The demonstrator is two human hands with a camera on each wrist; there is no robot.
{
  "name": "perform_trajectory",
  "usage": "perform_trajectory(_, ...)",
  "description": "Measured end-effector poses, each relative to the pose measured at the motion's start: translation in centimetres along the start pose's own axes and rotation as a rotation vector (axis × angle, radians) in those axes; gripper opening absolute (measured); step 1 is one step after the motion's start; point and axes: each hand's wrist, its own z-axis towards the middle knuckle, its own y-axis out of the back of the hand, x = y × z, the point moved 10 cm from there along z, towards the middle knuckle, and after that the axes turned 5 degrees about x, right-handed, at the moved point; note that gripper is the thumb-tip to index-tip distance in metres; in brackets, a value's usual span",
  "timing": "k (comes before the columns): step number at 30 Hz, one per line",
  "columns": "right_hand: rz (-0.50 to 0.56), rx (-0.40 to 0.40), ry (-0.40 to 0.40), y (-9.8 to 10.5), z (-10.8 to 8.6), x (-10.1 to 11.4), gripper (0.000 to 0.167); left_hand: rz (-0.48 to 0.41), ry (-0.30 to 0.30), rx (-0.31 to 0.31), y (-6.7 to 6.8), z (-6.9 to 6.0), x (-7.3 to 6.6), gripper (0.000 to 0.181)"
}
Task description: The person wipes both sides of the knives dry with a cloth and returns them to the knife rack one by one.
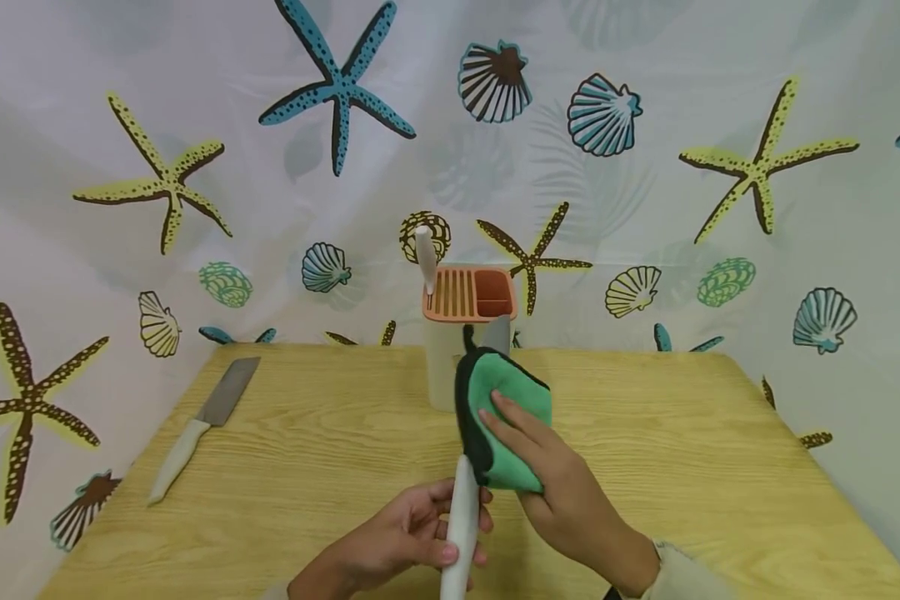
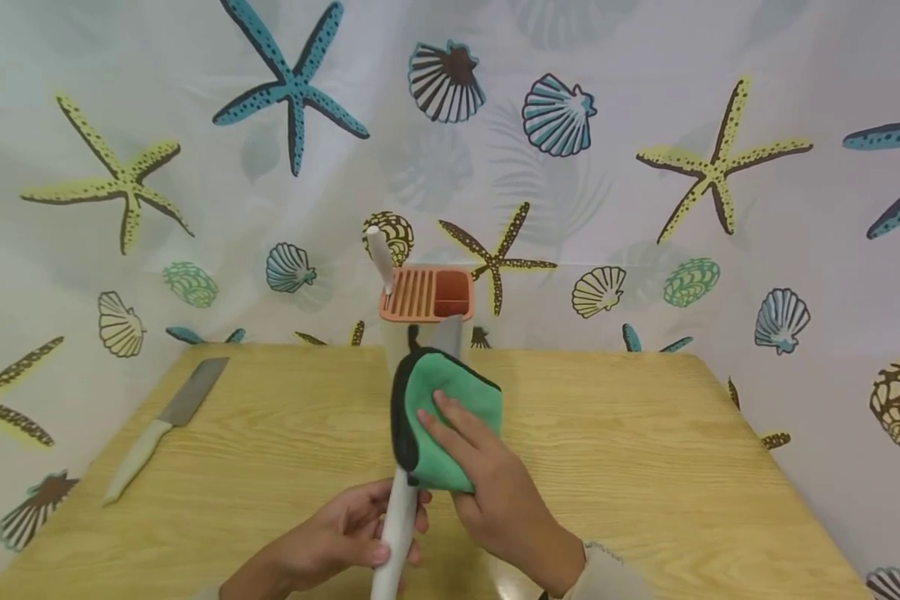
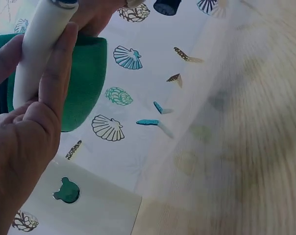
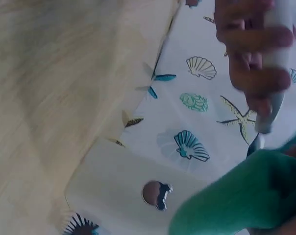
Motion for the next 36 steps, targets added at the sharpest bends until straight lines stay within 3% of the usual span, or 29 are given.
perform_trajectory(3, 0.021, 0.157, -0.015, -1.7, -0.3, 0.1, 0.08, 0.039, 0.015, -0.049, 0.6, 0.2, 0.1, 0.051)
perform_trajectory(7, 0.051, 0.25, -0.027, -2.6, -0.8, 0.2, 0.078, 0.076, 0.066, -0.103, 1.2, 0.1, 0.5, 0.059)
perform_trajectory(10, 0.006, 0.242, -0.026, -2.4, -0.8, 0.5, 0.084, 0.111, 0.08, -0.102, 1.0, 0.1, 0.6, 0.059)
perform_trajectory(14, -0.056, 0.191, -0.014, -1.3, -0.5, 0.8, 0.089, 0.142, 0.059, -0.051, 0.3, 0.3, 0.2, 0.054)
perform_trajectory(19, -0.076, 0.142, -0.003, 0.0, 0.2, 0.7, 0.084, 0.13, 0.049, 0.013, -0.8, 0.4, 0.2, 0.051)
perform_trajectory(21, -0.077, 0.142, -0.014, 0.3, 0.4, 0.3, 0.084, 0.121, 0.061, 0.011, -1.0, 0.4, 0.5, 0.051)
perform_trajectory(28, -0.059, 0.137, -0.078, 1.8, 2.2, -1.5, 0.08, 0.098, 0.21, -0.037, -1.3, 0.2, 1.6, 0.055)
perform_trajectory(33, -0.031, 0.106, -0.097, 3.5, 4.3, -2.2, 0.072, 0.03, 0.185, -0.028, -2.1, 0.2, 1.4, 0.051)
perform_trajectory(36, -0.025, 0.084, -0.11, 3.9, 4.6, -2.3, 0.07, 0.031, 0.162, -0.016, -2.4, 0.1, 1.1, 0.049)
